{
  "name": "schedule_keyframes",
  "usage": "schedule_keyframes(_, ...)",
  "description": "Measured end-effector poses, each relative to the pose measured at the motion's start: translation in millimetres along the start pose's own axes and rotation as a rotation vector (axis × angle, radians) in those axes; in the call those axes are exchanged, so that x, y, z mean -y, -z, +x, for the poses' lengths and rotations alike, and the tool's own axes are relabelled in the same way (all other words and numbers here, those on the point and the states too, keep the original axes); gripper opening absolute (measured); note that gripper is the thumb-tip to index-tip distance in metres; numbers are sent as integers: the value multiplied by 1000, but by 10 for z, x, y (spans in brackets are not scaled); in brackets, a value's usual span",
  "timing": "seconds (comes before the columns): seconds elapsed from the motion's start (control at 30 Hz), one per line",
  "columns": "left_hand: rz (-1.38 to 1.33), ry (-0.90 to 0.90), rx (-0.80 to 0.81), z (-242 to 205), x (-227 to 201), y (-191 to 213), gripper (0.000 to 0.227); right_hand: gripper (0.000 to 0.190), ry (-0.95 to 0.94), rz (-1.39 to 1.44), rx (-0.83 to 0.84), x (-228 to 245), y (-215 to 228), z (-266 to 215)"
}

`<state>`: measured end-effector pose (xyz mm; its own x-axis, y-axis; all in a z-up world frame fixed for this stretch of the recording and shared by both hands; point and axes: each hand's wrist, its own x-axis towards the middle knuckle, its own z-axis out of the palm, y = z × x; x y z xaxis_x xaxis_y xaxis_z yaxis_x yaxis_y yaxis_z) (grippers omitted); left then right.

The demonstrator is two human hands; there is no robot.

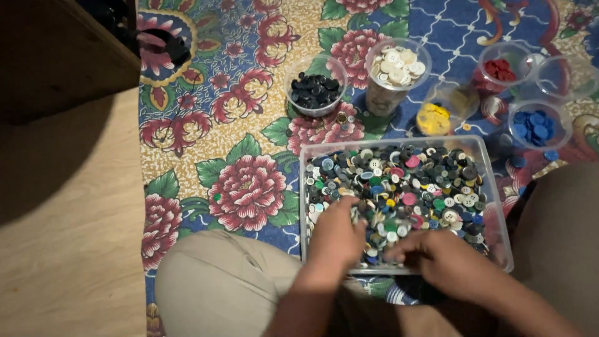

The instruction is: Sorting various colored buttons from a large plastic tray into smaller color-coded plastic cups while sitting on the floor.

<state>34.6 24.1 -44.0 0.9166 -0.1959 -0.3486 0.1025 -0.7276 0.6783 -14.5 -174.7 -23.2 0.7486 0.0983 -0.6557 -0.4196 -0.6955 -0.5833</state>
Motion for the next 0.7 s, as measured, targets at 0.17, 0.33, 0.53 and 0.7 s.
schedule_keyframes(0.17,-108,60,-65,15,-108,312,38,69,186,-148,-99,-67,64,57)
schedule_keyframes(0.33,-135,26,-147,-110,-279,452,36,90,148,-169,-255,-121,282,56)
schedule_keyframes(0.53,-15,48,104,-192,-180,-34,18,34,-134,237,-248,-179,387,-63)
schedule_keyframes(0.7,59,36,425,-292,-316,-95,35,48,-77,-274,60,-170,212,36)
